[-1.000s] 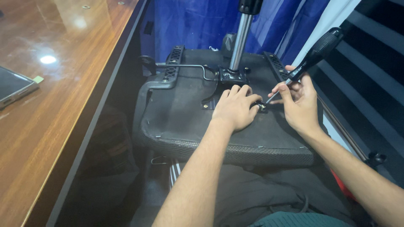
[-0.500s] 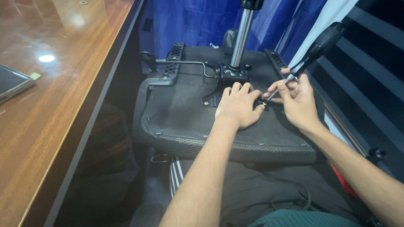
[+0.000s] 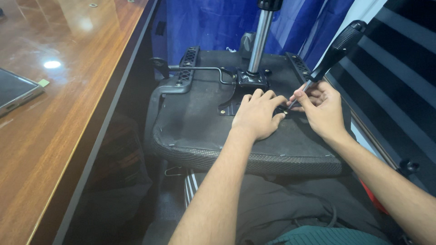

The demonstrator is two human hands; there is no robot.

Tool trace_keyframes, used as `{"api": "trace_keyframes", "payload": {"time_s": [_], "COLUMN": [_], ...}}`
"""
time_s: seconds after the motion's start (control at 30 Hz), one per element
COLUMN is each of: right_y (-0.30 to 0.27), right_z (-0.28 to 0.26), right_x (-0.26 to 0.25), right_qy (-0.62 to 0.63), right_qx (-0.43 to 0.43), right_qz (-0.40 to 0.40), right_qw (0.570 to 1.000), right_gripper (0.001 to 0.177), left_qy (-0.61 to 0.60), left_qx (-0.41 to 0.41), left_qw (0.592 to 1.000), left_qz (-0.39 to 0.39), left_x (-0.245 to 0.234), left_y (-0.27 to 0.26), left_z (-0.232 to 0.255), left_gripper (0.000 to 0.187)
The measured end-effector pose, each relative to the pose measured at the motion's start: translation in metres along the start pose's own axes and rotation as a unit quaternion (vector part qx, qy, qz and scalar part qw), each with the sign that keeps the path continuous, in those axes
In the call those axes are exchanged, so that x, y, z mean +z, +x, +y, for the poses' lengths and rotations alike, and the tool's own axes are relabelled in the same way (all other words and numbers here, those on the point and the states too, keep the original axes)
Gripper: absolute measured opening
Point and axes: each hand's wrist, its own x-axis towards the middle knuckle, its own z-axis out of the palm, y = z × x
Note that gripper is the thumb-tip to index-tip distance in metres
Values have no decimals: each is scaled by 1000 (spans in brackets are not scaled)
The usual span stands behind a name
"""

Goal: The person uses a screwdriver to tighten screws on the underside of an office chair base. They work on multiple screw locations around the central gas lift column, securing the metal bracket to the chair frame.

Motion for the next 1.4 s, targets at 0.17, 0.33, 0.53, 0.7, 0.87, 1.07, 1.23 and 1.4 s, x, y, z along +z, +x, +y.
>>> {"api": "trace_keyframes", "payload": {"time_s": [0.17,0.33,0.53,0.7,0.87,1.07,1.23,1.4], "right_y": [-1,-3,-2,-1,-3,-4,-4,-4], "right_z": [-1,1,2,0,-7,-11,-10,-7], "right_x": [0,-1,-4,-3,2,2,2,2], "right_qy": [-4,-11,-11,-35,-9,-61,-71,-83], "right_qx": [-2,-19,-14,-9,6,-20,-34,-38], "right_qz": [1,-12,-18,-20,-26,-28,-15,-11], "right_qw": [1000,1000,1000,999,1000,998,997,996], "right_gripper": [11,9,11,14,12,10,11,13], "left_qy": [-16,16,20,26,19,6,-3,-5], "left_qx": [-33,-44,-25,-23,-20,-18,-9,-3], "left_qw": [999,999,999,999,999,999,999,998], "left_qz": [-15,18,40,35,36,38,48,60], "left_x": [-7,-1,8,9,6,6,10,12], "left_y": [6,9,8,9,6,6,6,5], "left_z": [6,14,9,8,9,8,6,5], "left_gripper": [37,35,32,37,36,29,26,29]}}
